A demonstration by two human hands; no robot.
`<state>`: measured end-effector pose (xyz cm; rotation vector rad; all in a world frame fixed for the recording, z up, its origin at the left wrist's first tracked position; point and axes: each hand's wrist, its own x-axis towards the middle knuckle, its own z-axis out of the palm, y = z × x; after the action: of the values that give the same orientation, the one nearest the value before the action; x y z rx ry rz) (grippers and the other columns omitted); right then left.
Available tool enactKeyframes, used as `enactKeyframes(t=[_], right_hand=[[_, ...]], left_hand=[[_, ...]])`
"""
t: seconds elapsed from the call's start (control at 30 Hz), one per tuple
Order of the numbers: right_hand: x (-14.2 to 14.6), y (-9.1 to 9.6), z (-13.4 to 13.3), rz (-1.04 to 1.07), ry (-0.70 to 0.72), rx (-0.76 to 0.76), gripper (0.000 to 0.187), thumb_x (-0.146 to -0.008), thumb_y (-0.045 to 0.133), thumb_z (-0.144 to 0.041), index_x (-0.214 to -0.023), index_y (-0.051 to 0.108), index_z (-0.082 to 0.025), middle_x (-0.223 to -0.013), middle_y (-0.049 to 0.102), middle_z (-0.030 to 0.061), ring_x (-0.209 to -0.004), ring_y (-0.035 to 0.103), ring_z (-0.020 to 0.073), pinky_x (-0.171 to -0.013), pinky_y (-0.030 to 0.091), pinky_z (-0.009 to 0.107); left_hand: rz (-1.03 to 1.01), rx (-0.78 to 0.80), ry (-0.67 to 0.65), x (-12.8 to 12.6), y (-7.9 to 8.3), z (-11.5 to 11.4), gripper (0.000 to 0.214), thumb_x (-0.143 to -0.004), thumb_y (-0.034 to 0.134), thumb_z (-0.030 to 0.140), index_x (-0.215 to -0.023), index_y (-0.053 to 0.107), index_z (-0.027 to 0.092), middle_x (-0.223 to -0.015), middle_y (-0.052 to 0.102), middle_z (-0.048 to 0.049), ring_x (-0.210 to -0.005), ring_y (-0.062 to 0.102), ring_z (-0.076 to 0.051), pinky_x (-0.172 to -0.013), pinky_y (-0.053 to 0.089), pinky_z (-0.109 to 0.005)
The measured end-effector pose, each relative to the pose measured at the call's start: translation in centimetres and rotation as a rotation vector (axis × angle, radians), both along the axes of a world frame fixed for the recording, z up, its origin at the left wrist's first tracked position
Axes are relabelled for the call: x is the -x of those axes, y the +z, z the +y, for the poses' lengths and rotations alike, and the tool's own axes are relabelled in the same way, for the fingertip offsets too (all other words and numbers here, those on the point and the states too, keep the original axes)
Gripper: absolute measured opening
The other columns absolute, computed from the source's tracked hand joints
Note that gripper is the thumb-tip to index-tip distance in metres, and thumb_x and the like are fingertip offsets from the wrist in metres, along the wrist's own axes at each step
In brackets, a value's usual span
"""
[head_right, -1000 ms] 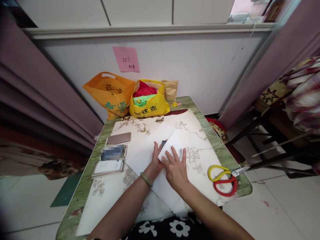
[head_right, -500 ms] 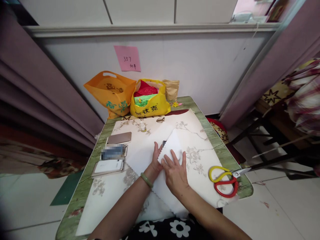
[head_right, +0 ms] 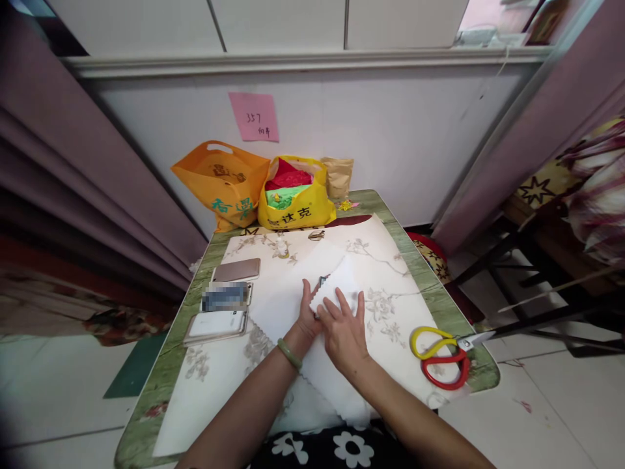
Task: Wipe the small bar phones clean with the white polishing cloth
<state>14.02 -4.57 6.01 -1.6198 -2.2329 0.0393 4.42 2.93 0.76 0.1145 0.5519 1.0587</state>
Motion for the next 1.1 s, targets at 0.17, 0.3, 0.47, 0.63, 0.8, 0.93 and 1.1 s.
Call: enactKeyframes(t=[0.17, 0.3, 0.47, 0.63, 0.8, 0.93, 1.1], right_hand=[[-0.1, -0.1, -0.8, -0.011, 0.000, -0.020, 0.037, -0.088, 0.048, -0.016, -0.120, 0.063, -0.030, -0.130, 0.061, 0.0024, -0.137, 0.034, 0.0290, -0.111, -0.011, 0.062], [-0.2, -0.2, 1.1, -0.069, -0.032, 0.014, 0.038, -0.089, 0.047, -0.016, -0.121, 0.061, -0.032, -0.132, 0.060, 0.0026, -0.138, 0.033, 0.0286, -0.110, -0.011, 0.063], [-0.4, -0.2, 3.0, -0.085, -0.094, 0.036, 0.035, -0.093, 0.044, -0.020, -0.121, 0.061, -0.033, -0.130, 0.061, 0.0012, -0.136, 0.035, 0.0280, -0.110, -0.008, 0.063], [-0.7, -0.3, 1.2, -0.029, -0.081, 0.001, 0.037, -0.092, 0.044, -0.016, -0.120, 0.062, -0.032, -0.128, 0.062, 0.0019, -0.135, 0.037, 0.0283, -0.111, -0.005, 0.063], [-1.1, -1.0, -1.5, -0.008, -0.023, -0.024, 0.041, -0.087, 0.049, -0.014, -0.123, 0.061, -0.031, -0.131, 0.061, 0.0013, -0.137, 0.034, 0.0276, -0.112, -0.009, 0.061], [-1.1, -1.2, -0.7, -0.010, -0.045, -0.024, 0.039, -0.088, 0.049, -0.014, -0.122, 0.061, -0.030, -0.131, 0.061, 0.0011, -0.137, 0.035, 0.0273, -0.112, -0.010, 0.062], [-1.0, -0.7, 2.0, -0.016, -0.087, -0.015, 0.038, -0.090, 0.045, -0.013, -0.120, 0.062, -0.028, -0.128, 0.063, 0.0030, -0.135, 0.038, 0.0276, -0.111, -0.007, 0.063]], left_hand=[[0.040, 0.029, 0.026, 0.0, -0.1, 0.0, 0.065, -0.079, 0.053, 0.068, -0.120, 0.062, 0.018, -0.102, 0.071, -0.0096, -0.092, 0.068, -0.027, -0.086, 0.052, -0.041], [0.032, 0.043, 0.004, -0.2, -0.3, 0.3, 0.063, -0.079, 0.052, 0.068, -0.116, 0.063, 0.018, -0.097, 0.072, -0.0101, -0.091, 0.068, -0.026, -0.083, 0.053, -0.039], [-0.045, -0.029, -0.027, -0.5, 0.0, 0.5, 0.063, -0.082, 0.045, 0.070, -0.109, 0.064, 0.016, -0.100, 0.071, -0.0126, -0.096, 0.067, -0.027, -0.086, 0.052, -0.039], [-0.031, -0.060, -0.006, -0.2, -0.1, 0.4, 0.063, -0.082, 0.045, 0.070, -0.111, 0.063, 0.016, -0.106, 0.070, -0.0121, -0.103, 0.064, -0.028, -0.091, 0.050, -0.040], [0.009, -0.049, 0.013, 0.1, -0.2, 0.3, 0.063, -0.083, 0.044, 0.069, -0.114, 0.064, 0.018, -0.111, 0.069, -0.0105, -0.106, 0.062, -0.029, -0.094, 0.047, -0.043], [-0.001, -0.052, 0.017, 0.0, 0.0, 0.4, 0.063, -0.083, 0.043, 0.069, -0.113, 0.065, 0.018, -0.108, 0.069, -0.0098, -0.103, 0.062, -0.028, -0.093, 0.047, -0.043], [-0.022, -0.044, 0.025, 0.0, 0.0, 0.5, 0.061, -0.083, 0.044, 0.068, -0.105, 0.067, 0.016, -0.086, 0.069, -0.0069, -0.092, 0.064, -0.025, -0.089, 0.048, -0.040]])
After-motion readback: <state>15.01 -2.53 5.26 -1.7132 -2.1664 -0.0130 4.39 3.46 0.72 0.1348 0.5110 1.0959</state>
